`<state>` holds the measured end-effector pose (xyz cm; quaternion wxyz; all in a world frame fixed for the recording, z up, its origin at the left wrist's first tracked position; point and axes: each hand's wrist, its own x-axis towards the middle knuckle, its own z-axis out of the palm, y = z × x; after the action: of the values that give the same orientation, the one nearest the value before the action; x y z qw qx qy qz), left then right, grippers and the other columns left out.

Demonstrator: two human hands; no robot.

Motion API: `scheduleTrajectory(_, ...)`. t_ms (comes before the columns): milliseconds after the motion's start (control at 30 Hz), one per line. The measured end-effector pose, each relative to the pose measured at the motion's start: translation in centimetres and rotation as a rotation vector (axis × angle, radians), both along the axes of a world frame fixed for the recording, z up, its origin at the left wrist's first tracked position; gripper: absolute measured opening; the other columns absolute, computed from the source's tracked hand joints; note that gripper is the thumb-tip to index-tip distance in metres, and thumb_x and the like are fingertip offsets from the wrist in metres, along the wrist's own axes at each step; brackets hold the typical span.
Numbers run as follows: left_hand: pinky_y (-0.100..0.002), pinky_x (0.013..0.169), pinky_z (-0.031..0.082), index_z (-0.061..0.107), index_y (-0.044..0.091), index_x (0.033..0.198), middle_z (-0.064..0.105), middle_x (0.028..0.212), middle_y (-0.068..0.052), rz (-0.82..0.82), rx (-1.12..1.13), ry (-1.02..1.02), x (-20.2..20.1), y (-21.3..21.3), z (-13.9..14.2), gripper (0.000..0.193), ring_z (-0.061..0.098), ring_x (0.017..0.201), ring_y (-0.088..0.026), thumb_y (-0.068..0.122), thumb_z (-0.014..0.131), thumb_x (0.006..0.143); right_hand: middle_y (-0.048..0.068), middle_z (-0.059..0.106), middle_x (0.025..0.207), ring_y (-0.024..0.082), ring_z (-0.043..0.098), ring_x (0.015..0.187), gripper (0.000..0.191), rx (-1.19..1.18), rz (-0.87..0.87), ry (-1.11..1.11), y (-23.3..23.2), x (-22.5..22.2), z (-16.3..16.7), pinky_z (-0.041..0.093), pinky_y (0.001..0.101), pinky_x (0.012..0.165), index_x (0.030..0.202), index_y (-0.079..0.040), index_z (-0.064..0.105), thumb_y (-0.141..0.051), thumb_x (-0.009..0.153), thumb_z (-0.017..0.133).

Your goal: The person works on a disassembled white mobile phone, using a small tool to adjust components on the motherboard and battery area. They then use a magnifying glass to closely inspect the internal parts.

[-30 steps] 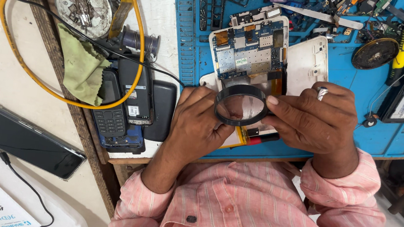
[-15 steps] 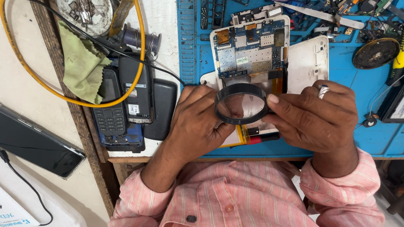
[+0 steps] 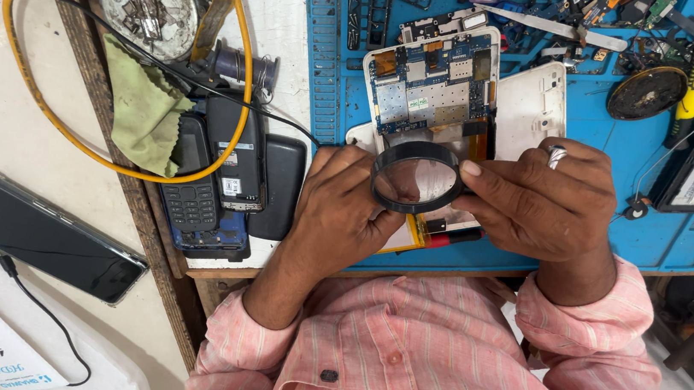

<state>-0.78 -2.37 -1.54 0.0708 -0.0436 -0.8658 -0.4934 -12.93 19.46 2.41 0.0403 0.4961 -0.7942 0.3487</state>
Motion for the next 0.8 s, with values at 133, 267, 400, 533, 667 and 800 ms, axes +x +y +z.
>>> scheduleTrajectory(133,-0.041,0.085,0.044,0.072,0.007,0.093,0.066,0.092,-0.005,-0.003,-0.002,-0.003,0.00,-0.03,0.07,0.017,0.062,0.095,-0.025,0.014,0.083,0.082,0.006,0.071,0.083,0.017,0.055,0.058,0.035,0.006,0.000,0.002,0.00,-0.01,0.02,0.038,0.0316,0.055,0.109,-0.007,0.079,-0.031,0.086,0.091)
scheduleTrajectory(267,-0.040,0.085,0.044,0.072,0.007,0.094,0.066,0.092,-0.005,0.000,0.000,0.002,-0.07,0.00,0.08,0.018,0.062,0.095,-0.025,0.014,0.083,0.082,0.006,0.071,0.083,0.017,0.054,0.057,0.035,0.006,-0.003,0.003,0.00,0.03,-0.01,0.037,0.0317,0.054,0.109,-0.007,0.079,-0.030,0.086,0.091)
scheduleTrajectory(400,-0.041,0.084,0.044,0.071,0.007,0.094,0.065,0.092,-0.006,-0.001,0.006,-0.002,-0.04,-0.05,0.07,0.017,0.062,0.094,-0.026,0.013,0.083,0.082,0.006,0.071,0.082,0.017,0.053,0.057,0.034,0.004,-0.005,-0.003,0.01,0.03,0.01,0.036,0.0316,0.054,0.108,-0.007,0.079,-0.030,0.086,0.091)
scheduleTrajectory(533,-0.041,0.084,0.044,0.070,0.007,0.091,0.065,0.091,-0.006,-0.002,0.002,-0.008,0.01,0.00,-0.09,0.017,0.062,0.094,-0.026,0.014,0.083,0.082,0.006,0.071,0.082,0.016,0.053,0.057,0.033,0.004,-0.004,-0.003,-0.01,0.06,-0.02,0.036,0.0314,0.054,0.108,-0.007,0.079,-0.029,0.086,0.091)
scheduleTrajectory(667,-0.041,0.085,0.044,0.071,0.006,0.093,0.066,0.094,-0.007,-0.004,0.003,0.002,0.06,-0.05,-0.23,0.019,0.062,0.096,-0.026,0.014,0.082,0.081,0.006,0.072,0.082,0.016,0.053,0.057,0.033,0.005,0.001,-0.013,0.01,0.00,0.05,0.036,0.0308,0.054,0.108,-0.007,0.079,-0.028,0.086,0.091)
scheduleTrajectory(800,-0.042,0.086,0.044,0.070,0.007,0.095,0.067,0.096,-0.007,-0.005,0.000,0.004,0.07,-0.05,-0.31,0.019,0.063,0.098,-0.027,0.015,0.082,0.083,0.006,0.072,0.082,0.016,0.053,0.056,0.032,0.006,0.003,-0.013,-0.06,-0.03,0.15,0.036,0.0308,0.054,0.108,-0.007,0.079,-0.027,0.086,0.091)
